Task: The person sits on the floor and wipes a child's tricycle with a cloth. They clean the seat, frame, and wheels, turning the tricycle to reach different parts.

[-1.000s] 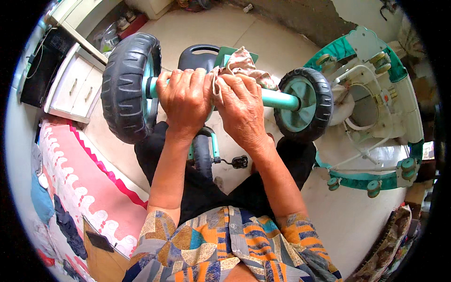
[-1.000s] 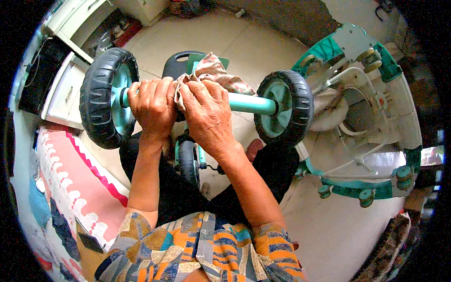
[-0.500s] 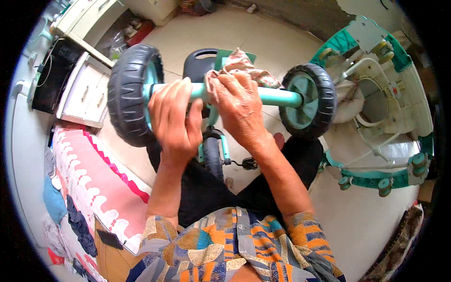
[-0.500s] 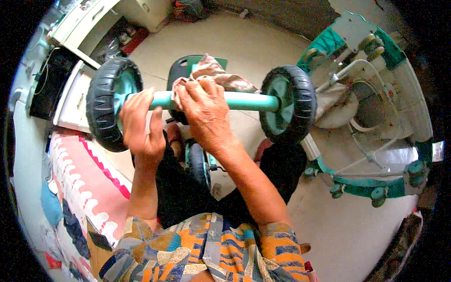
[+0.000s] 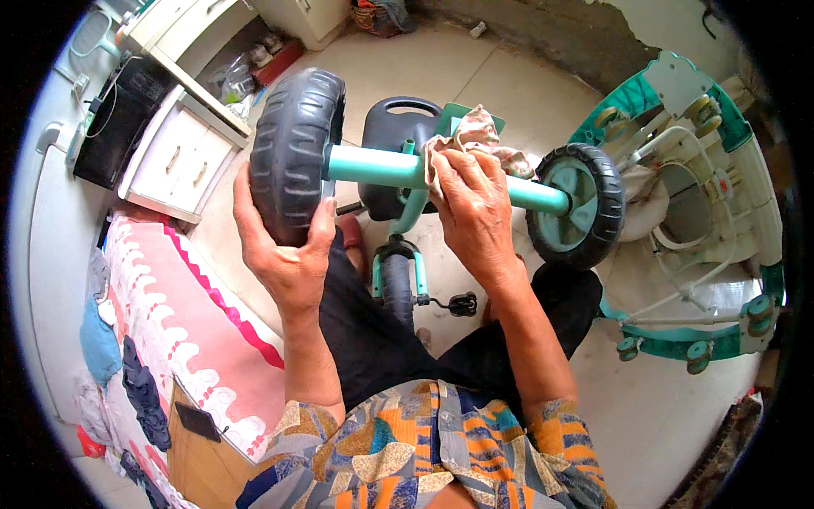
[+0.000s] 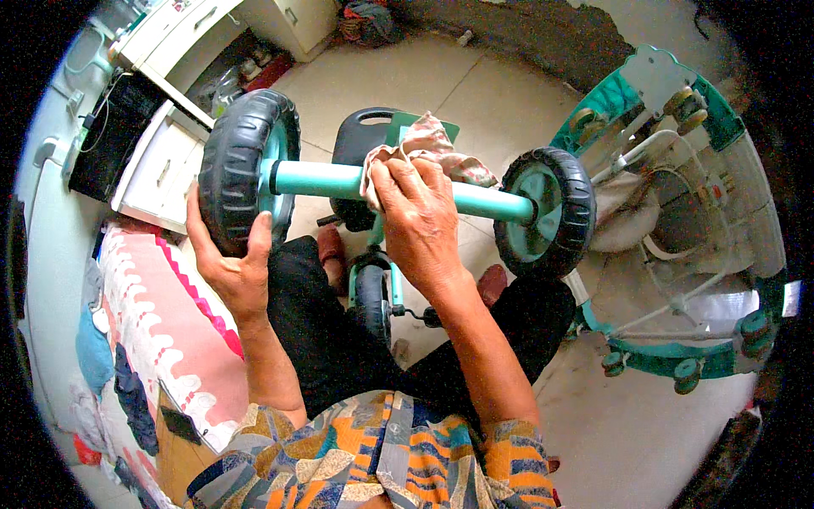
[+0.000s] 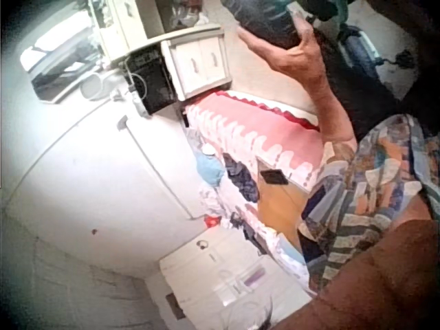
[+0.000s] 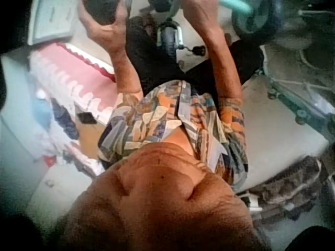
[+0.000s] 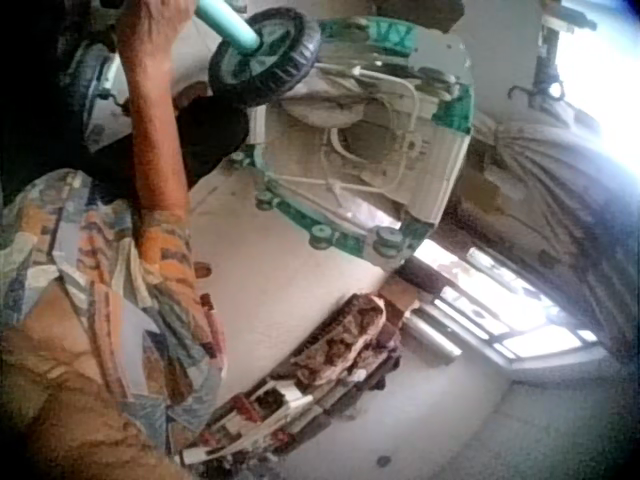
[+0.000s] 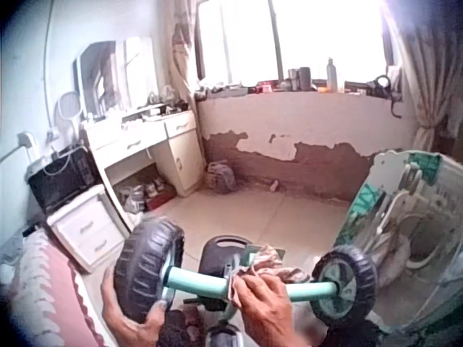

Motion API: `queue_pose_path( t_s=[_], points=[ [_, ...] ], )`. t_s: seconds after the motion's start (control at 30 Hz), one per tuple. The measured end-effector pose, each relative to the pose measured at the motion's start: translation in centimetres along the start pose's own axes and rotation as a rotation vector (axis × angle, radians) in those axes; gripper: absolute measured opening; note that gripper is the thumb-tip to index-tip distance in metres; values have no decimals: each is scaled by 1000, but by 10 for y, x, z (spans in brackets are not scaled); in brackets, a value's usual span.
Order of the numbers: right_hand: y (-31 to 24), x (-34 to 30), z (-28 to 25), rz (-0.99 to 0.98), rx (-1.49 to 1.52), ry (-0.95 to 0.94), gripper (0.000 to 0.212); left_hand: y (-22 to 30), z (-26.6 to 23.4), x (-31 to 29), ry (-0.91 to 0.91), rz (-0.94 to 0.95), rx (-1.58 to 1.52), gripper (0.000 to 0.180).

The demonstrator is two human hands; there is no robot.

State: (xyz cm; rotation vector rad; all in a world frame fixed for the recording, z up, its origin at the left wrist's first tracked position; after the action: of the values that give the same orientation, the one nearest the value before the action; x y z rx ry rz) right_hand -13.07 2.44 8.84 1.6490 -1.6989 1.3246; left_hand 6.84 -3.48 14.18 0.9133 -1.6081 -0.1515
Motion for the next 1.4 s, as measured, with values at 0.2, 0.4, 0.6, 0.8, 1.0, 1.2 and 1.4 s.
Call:
queue_pose_path(
  t_s=[0.2, 0.4, 0.6, 0.8, 1.0, 1.2, 1.4],
  points=[
    [-10, -2, -6, -27, 45, -53, 39, -14, -6, -21, 21, -69, -69, 78],
    [-51, 17, 17, -96, 299, -120, 46, -34, -8, -36, 35, -135, -187, 81],
    [-51, 40, 46, -133, 428, -68, 40, -51, -6, -50, 72, -131, -136, 87],
    [-47, 29, 57, -136, 67, -84, 44, -63, -5, -59, 53, -128, -136, 90],
    [-1, -10, 23, -91, -133, -118, 50, -73, -6, -62, 50, -16, -31, 89],
    [18, -28, 1, -51, -174, -99, 55, -57, 6, -63, -9, 3, -77, 89],
    [-11, -12, 17, -61, -1, -43, 55, -62, 10, -68, 18, 23, -83, 89]
  ],
)
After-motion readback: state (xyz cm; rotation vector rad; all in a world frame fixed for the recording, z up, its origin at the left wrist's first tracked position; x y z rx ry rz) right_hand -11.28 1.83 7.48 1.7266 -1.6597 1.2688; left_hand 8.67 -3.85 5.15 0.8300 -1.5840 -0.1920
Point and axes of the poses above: each hand's wrist, its own x-axis towards the middle knuckle, its own z-axis out of the palm, y = z × x, the point moved 3 cm from there along x, towards the middle knuckle, and after that the axes turned 7 degrees about y, right-handed, at the moved point
